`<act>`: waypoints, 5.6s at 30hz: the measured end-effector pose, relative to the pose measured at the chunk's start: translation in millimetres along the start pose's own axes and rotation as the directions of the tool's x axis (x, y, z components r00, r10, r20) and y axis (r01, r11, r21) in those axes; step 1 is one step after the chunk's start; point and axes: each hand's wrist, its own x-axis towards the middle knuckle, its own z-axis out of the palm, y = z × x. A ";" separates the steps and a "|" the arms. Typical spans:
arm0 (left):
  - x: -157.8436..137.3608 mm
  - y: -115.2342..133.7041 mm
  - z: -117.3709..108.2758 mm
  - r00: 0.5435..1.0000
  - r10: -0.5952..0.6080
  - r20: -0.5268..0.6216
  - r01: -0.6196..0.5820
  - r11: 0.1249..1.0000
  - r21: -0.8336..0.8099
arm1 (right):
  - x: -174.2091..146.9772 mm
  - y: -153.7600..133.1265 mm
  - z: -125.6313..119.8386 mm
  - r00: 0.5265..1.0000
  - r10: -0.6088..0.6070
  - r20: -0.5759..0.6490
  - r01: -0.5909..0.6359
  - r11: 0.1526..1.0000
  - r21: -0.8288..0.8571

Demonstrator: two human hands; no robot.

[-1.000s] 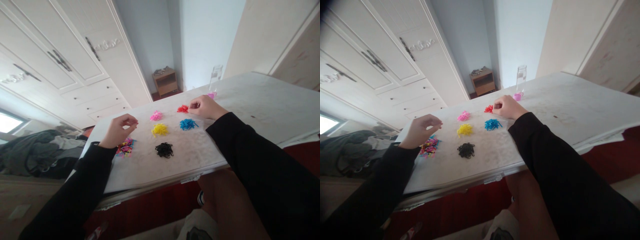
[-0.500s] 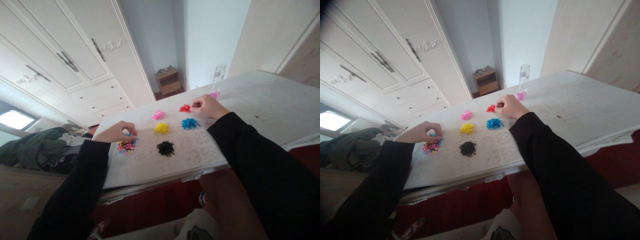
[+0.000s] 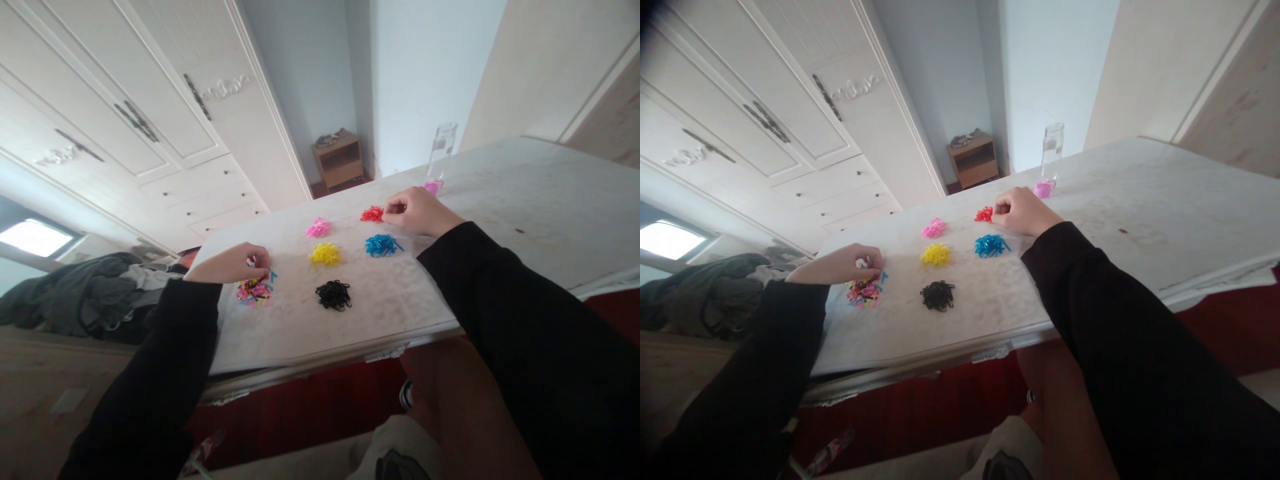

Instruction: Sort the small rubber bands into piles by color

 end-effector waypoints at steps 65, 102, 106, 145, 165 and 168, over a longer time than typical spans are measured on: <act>-2.5 -3.2 -4.0 1.000 0.009 0.012 -0.009 1.000 -0.029 | 0.6 8.1 1.4 0.991 0.015 0.134 -0.011 0.999 -0.034; -1.9 0.6 1.0 0.999 -0.015 -0.029 0.017 0.999 0.048 | -1.0 6.2 1.2 0.984 0.027 0.178 -0.007 0.994 -0.113; -2.5 3.4 3.0 1.000 -0.014 -0.023 0.015 0.999 0.047 | 0.0 6.8 1.7 0.982 0.034 0.185 -0.011 0.992 -0.122; 2.4 -0.7 2.5 0.940 -0.092 -0.328 0.110 0.993 0.038 | 0.5 9.7 1.4 0.982 0.031 0.188 -0.012 0.995 -0.102; -4.0 -2.0 -3.3 0.977 -0.134 -0.167 0.142 0.989 0.034 | 0.0 9.0 1.0 0.981 0.033 0.193 -0.013 0.994 -0.105; -4.4 -1.3 -4.1 0.976 -0.127 -0.176 0.135 0.990 0.036 | -0.3 9.8 1.5 0.982 0.031 0.187 -0.012 0.995 -0.102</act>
